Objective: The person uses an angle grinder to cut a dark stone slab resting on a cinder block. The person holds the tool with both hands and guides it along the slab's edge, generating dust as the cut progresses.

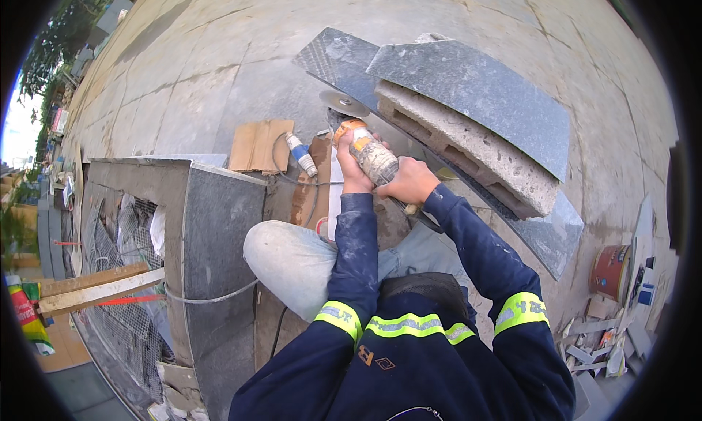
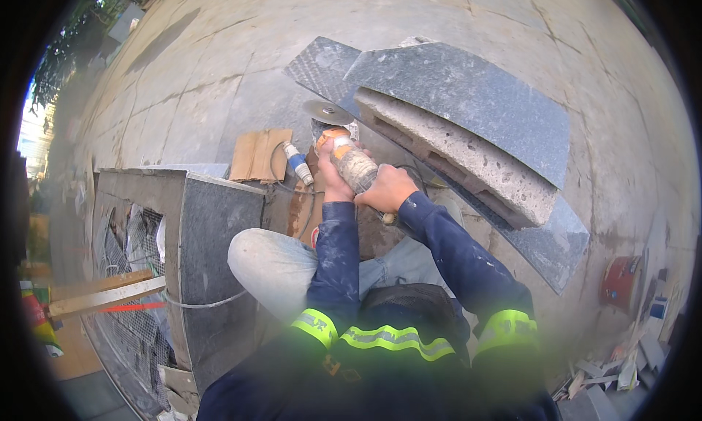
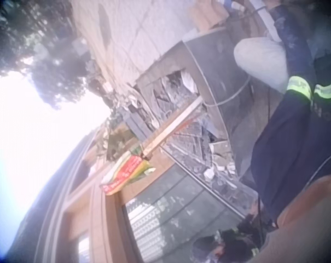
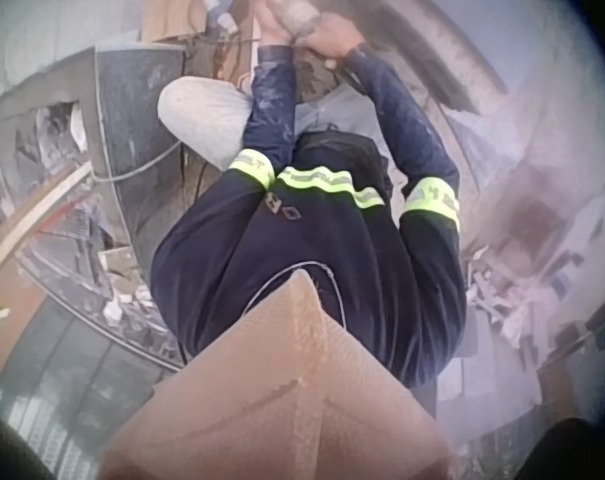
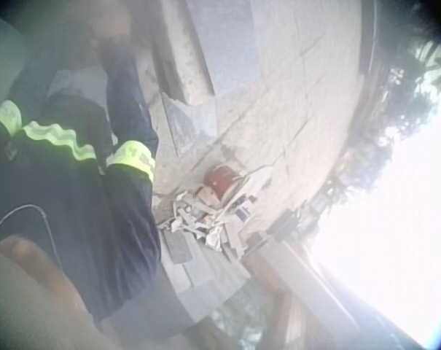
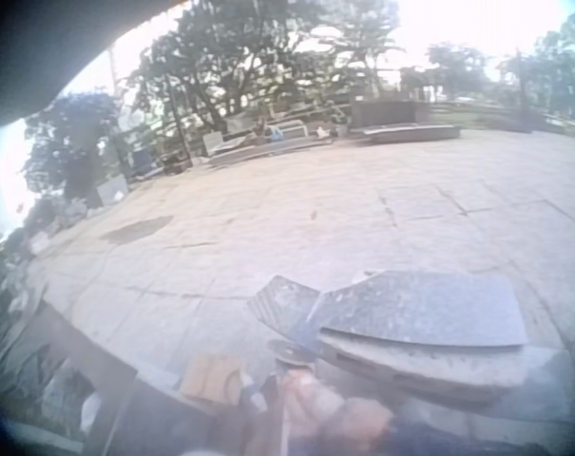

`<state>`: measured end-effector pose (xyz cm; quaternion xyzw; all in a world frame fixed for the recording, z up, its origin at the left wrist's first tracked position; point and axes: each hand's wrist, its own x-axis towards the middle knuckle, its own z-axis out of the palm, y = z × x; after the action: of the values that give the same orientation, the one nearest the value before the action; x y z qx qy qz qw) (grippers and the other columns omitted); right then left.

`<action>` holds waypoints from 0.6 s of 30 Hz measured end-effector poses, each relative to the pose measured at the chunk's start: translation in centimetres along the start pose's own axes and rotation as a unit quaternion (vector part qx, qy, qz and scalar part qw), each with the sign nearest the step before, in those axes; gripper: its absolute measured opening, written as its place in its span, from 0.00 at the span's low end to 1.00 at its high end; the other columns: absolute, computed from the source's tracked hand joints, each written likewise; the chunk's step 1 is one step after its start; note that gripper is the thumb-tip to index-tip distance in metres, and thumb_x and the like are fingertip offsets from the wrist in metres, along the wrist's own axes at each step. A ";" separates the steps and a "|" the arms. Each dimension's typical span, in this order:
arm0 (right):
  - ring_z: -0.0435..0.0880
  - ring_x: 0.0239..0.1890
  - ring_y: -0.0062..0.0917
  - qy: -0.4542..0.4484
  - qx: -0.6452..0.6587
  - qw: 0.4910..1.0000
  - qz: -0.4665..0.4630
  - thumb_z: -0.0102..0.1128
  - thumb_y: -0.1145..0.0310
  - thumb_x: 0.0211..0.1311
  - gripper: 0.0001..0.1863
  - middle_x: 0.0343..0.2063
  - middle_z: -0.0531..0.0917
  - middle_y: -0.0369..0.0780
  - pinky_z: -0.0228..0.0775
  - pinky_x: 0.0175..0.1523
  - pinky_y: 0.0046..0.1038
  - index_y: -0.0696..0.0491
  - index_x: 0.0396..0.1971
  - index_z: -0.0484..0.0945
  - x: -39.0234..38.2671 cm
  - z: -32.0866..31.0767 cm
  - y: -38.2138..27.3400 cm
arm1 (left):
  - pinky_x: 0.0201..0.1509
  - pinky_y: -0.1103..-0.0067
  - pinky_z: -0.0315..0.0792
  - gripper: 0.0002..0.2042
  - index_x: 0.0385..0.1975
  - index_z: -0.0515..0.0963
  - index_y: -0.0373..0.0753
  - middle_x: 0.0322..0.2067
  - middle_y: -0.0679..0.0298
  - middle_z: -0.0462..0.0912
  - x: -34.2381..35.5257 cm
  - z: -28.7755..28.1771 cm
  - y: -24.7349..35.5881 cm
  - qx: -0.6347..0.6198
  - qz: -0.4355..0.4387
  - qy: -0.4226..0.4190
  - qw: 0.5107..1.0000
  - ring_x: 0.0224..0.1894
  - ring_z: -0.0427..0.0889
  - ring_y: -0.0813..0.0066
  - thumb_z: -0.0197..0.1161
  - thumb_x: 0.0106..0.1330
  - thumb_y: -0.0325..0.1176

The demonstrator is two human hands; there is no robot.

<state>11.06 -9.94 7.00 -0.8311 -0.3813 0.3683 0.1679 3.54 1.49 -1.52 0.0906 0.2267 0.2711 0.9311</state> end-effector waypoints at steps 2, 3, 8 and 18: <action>0.83 0.41 0.41 -0.001 -0.001 1.000 0.000 0.71 0.49 0.30 0.37 0.35 0.82 0.55 0.75 0.46 0.31 0.67 0.35 0.77 0.4 -0.1 -0.2 | 0.32 0.67 0.76 0.25 0.36 0.69 0.35 0.28 0.57 0.75 0.4 -0.1 0.3 -0.002 -0.002 -0.003 1.000 0.28 0.78 0.60 0.56 0.55 0.55; 0.83 0.41 0.41 0.000 0.000 1.000 -0.002 0.71 0.49 0.30 0.37 0.35 0.82 0.55 0.75 0.46 0.31 0.67 0.35 0.77 0.7 -0.1 -0.3 | 0.31 0.65 0.77 0.24 0.37 0.68 0.36 0.28 0.57 0.75 0.8 -0.5 0.4 -0.018 -0.011 -0.012 1.000 0.28 0.78 0.59 0.57 0.56 0.53; 0.83 0.40 0.40 -0.019 0.019 1.000 0.006 0.71 0.50 0.29 0.36 0.35 0.82 0.54 0.75 0.46 0.30 0.67 0.35 0.78 2.0 -0.6 -1.0 | 0.31 0.65 0.77 0.23 0.40 0.66 0.36 0.28 0.56 0.75 2.5 -1.1 1.5 -0.027 0.002 -0.018 0.999 0.28 0.79 0.57 0.58 0.56 0.50; 0.83 0.37 0.39 -0.031 0.028 0.999 0.010 0.70 0.52 0.30 0.34 0.33 0.82 0.53 0.75 0.44 0.29 0.67 0.34 0.78 4.3 0.0 -0.9 | 0.32 0.65 0.78 0.25 0.41 0.66 0.34 0.28 0.55 0.75 4.1 -1.2 2.2 -0.004 0.015 -0.010 1.000 0.28 0.79 0.56 0.59 0.57 0.51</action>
<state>12.54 -6.12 5.43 -0.8184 -0.3670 0.4058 0.1757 5.02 5.57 -3.47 0.0931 0.2151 0.2846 0.9295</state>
